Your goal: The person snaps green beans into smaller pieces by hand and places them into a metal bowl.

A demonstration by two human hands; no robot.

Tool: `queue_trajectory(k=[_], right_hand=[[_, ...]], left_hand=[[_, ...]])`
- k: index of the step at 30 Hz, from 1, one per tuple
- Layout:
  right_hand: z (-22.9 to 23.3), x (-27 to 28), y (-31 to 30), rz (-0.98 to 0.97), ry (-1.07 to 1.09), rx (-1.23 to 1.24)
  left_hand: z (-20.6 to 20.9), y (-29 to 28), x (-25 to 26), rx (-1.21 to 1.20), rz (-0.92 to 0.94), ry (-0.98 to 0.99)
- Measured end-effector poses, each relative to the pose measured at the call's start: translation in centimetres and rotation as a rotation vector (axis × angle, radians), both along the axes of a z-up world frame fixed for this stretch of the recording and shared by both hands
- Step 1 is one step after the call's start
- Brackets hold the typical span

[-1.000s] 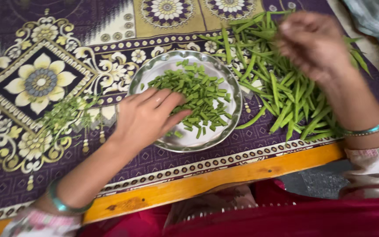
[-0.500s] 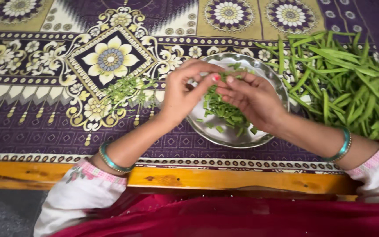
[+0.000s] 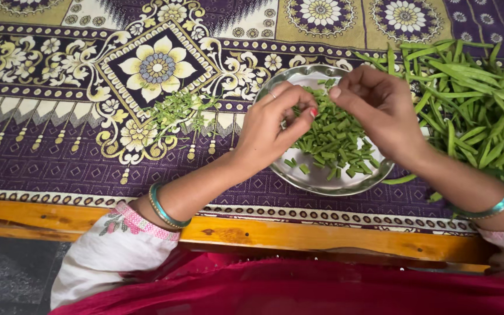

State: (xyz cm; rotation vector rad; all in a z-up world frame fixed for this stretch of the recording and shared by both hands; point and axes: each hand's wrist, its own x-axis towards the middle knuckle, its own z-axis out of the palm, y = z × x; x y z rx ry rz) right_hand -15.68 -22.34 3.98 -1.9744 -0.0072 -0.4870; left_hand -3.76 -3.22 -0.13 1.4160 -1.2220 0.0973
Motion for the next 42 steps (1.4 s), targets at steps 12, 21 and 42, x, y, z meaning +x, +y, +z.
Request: queue_trajectory(k=[12, 21, 42], right_hand=[[0.1, -0.3, 1.8, 0.018, 0.034, -0.156], [-0.7, -0.3, 1.7, 0.061, 0.135, -0.027], [4.6, 2.7, -0.5, -0.153, 0.282, -0.193]], left_hand=[[0.4, 0.3, 0.0, 0.078, 0.029, 0.041], [0.0, 0.1, 0.1, 0.001, 0.006, 0.058], [-2.8, -1.4, 0.7, 0.072, -0.125, 0.113]])
